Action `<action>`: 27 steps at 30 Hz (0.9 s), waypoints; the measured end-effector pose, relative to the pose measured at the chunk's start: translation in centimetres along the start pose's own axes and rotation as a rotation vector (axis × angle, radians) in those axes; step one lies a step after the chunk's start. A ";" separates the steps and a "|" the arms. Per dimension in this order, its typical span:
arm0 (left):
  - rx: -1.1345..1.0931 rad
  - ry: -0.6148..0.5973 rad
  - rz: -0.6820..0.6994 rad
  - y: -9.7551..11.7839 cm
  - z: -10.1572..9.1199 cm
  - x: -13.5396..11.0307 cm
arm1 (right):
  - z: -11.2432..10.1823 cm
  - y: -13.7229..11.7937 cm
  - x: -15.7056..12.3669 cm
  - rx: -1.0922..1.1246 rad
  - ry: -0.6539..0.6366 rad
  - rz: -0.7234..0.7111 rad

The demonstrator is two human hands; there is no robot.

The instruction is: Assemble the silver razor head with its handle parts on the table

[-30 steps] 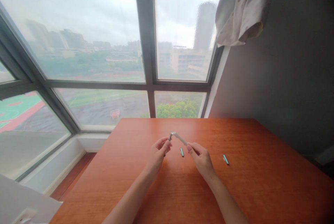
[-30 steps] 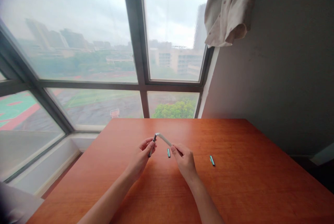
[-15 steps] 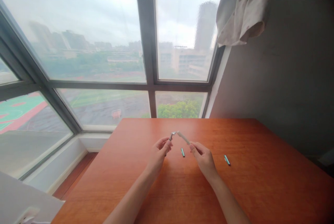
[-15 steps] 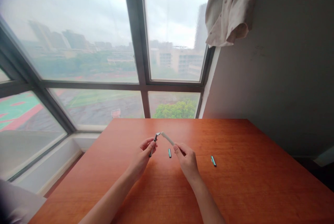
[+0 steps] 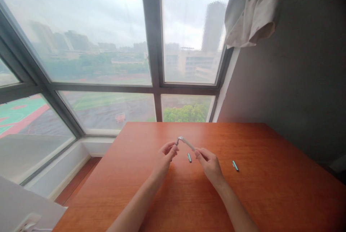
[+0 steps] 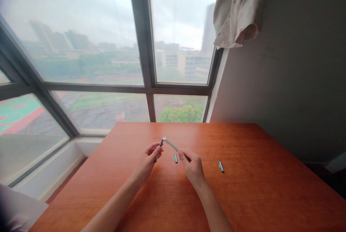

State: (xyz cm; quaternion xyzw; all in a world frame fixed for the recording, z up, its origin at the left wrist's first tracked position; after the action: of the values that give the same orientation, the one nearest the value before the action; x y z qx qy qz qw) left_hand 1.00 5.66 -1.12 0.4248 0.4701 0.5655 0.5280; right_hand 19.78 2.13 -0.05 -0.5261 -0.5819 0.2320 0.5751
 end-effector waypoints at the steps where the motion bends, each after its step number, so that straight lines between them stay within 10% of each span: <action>1: -0.002 -0.001 0.001 0.0 0.0 0.0 | 0.0 0.0 0.0 0.002 -0.008 -0.001; 27: -0.053 -0.067 -0.039 -0.3 0.6 0.0 | -0.2 -0.6 0.0 0.001 0.013 -0.043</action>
State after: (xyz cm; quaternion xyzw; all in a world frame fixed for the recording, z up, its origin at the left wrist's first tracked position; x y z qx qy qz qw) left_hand 1.61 5.72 -1.34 0.4204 0.4451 0.5528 0.5653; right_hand 19.69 1.82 0.54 -0.5149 -0.5891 0.2164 0.5840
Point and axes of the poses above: each hand's wrist, its own x-axis towards the middle knuckle, its own z-axis out of the palm, y = z × x, the point moved 6 cm from there along x, towards the middle knuckle, and after that the axes turned 9 degrees about y, right-handed, at the moved point
